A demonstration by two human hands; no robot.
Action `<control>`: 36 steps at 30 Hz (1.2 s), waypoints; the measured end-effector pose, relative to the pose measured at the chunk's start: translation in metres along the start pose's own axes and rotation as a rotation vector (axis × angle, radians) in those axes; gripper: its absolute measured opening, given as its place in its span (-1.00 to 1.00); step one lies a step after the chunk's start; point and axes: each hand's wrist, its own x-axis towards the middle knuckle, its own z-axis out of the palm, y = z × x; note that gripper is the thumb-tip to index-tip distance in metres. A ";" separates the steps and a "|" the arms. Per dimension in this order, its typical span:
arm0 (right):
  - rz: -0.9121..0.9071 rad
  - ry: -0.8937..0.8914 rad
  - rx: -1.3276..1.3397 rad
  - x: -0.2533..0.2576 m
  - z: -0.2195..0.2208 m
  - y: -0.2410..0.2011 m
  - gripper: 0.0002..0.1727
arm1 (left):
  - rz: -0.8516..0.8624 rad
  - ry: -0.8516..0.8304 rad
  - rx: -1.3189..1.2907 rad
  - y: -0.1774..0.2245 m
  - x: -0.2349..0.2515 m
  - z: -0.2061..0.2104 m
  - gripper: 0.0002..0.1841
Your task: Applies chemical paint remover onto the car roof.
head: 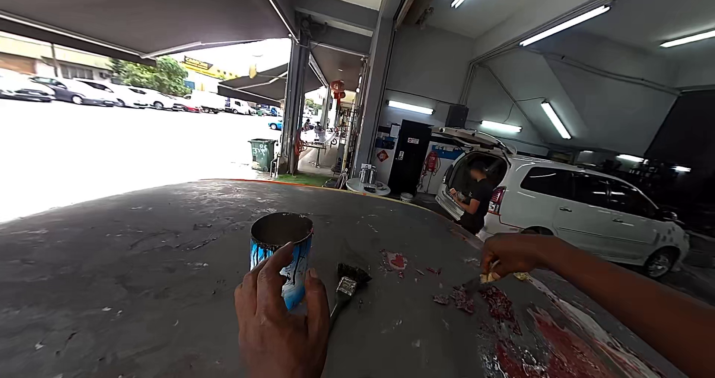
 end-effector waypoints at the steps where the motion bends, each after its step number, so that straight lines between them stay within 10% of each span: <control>1: 0.046 0.006 -0.013 -0.012 0.008 0.008 -0.69 | 0.002 -0.002 -0.009 0.000 0.000 0.000 -0.47; 14: -0.027 0.225 0.124 -0.016 0.009 -0.042 -0.60 | 0.050 -0.046 -0.009 -0.001 -0.001 -0.004 -0.48; 26: 0.093 0.204 0.167 -0.054 0.035 0.017 -0.61 | -0.006 0.009 -0.002 0.000 0.001 0.002 -0.52; 36: -0.057 0.331 0.159 0.066 -0.037 -0.073 -0.63 | 0.011 0.000 0.004 -0.002 0.000 0.001 -0.54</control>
